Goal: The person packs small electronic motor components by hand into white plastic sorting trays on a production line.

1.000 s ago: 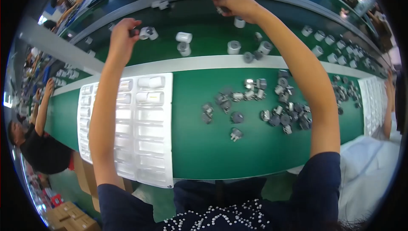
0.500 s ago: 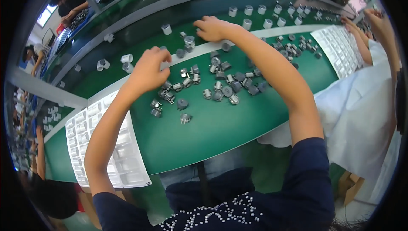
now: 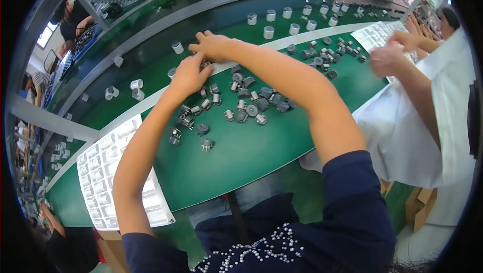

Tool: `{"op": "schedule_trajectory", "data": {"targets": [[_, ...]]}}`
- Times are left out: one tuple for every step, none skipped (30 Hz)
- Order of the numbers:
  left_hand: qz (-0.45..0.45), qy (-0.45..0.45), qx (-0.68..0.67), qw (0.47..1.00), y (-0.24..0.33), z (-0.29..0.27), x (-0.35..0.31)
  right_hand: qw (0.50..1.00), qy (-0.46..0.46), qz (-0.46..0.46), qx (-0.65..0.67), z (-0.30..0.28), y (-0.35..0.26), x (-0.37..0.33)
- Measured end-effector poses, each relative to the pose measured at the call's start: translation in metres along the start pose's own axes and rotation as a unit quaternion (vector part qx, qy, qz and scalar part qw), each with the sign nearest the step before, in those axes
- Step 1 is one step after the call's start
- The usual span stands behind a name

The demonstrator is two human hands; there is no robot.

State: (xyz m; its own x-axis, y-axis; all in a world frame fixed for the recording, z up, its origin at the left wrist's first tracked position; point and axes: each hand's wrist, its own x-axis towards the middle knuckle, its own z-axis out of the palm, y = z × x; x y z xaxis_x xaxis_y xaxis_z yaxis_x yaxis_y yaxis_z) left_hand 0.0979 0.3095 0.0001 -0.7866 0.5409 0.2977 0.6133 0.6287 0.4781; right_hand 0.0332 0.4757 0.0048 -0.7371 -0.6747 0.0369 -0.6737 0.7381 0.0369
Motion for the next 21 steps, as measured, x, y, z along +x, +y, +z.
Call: {"op": "schedule_trajectory", "data": {"targets": [[0.01, -0.002, -0.005, 1.0, 0.006, -0.006, -0.001, 0.999, 0.012, 0.035, 0.028, 0.005, -0.004, 0.001], [0.006, -0.048, -0.042, 0.998, 0.013, -0.013, -0.003, 0.999, 0.016, 0.046, 0.01, 0.007, -0.006, 0.003], [-0.008, -0.09, -0.076, 0.993, 0.017, -0.025, -0.01, 0.999, 0.021, 0.046, -0.006, 0.01, -0.012, 0.01], [-0.007, -0.105, -0.076, 0.992, 0.02, -0.031, -0.013, 0.999, 0.022, 0.047, -0.01, 0.011, -0.017, 0.013], [-0.005, -0.102, -0.075, 0.992, 0.017, -0.03, -0.018, 0.996, 0.028, 0.082, 0.015, 0.012, -0.022, 0.015], [0.05, -0.054, -0.061, 0.995, 0.006, -0.025, -0.026, 0.993, 0.035, 0.109, 0.041, 0.013, -0.027, 0.022], [0.11, -0.008, -0.048, 0.993, 0.005, -0.022, -0.03, 0.993, 0.038, 0.109, 0.036, 0.016, -0.026, 0.023], [0.142, 0.006, -0.036, 0.989, 0.002, -0.02, -0.035, 0.99, 0.057, 0.125, 0.031, 0.02, -0.025, 0.024], [0.147, 0.006, -0.036, 0.989, 0.01, -0.024, -0.036, 0.987, 0.073, 0.143, 0.028, 0.025, -0.021, 0.021], [0.083, -0.068, -0.064, 0.992, 0.019, -0.033, -0.041, 0.986, 0.096, 0.138, 0.018, 0.025, -0.023, 0.018], [0.018, -0.141, -0.093, 0.986, 0.026, -0.042, -0.047, 0.986, 0.098, 0.133, 0.02, 0.023, -0.02, 0.012], [-0.02, -0.173, -0.079, 0.982, 0.027, -0.051, -0.055, 0.988, 0.093, 0.116, 0.031, 0.017, -0.023, 0.01], [-0.027, -0.167, -0.075, 0.983, 0.024, -0.055, -0.061, 0.99, 0.089, 0.103, 0.04, 0.012, -0.023, 0.005], [0.029, -0.167, -0.081, 0.982, 0.018, -0.056, -0.068, 0.991, 0.091, 0.093, 0.04, 0.01, -0.028, 0.002], [0.088, -0.167, -0.087, 0.978, 0.016, -0.058, -0.072, 0.988, 0.104, 0.102, 0.045, 0.008, -0.028, -0.002], [0.066, -0.225, -0.111, 0.966, 0.026, -0.07, -0.076, 0.986, 0.116, 0.112, 0.052, 0.006, -0.029, -0.006], [0.059, -0.219, -0.109, 0.968, 0.024, -0.071, -0.079, 0.986, 0.117, 0.103, 0.052, 0.003, -0.028, -0.009], [0.126, -0.088, -0.077, 0.985, 0.017, -0.068, -0.085, 0.981, 0.141, 0.112, 0.069, -0.001, -0.032, -0.011], [0.193, 0.042, -0.042, 0.979, 0.011, -0.066, -0.088, 0.975, 0.165, 0.126, 0.085, -0.002, -0.032, -0.015], [0.173, 0.078, -0.015, 0.982, 0.005, -0.064, -0.088, 0.963, 0.216, 0.12, 0.102, -0.003, -0.027, -0.014], [0.177, 0.076, -0.018, 0.981, 0.003, -0.055, -0.084, 0.948, 0.267, 0.126, 0.117, 0.002, -0.014, -0.021]]}}
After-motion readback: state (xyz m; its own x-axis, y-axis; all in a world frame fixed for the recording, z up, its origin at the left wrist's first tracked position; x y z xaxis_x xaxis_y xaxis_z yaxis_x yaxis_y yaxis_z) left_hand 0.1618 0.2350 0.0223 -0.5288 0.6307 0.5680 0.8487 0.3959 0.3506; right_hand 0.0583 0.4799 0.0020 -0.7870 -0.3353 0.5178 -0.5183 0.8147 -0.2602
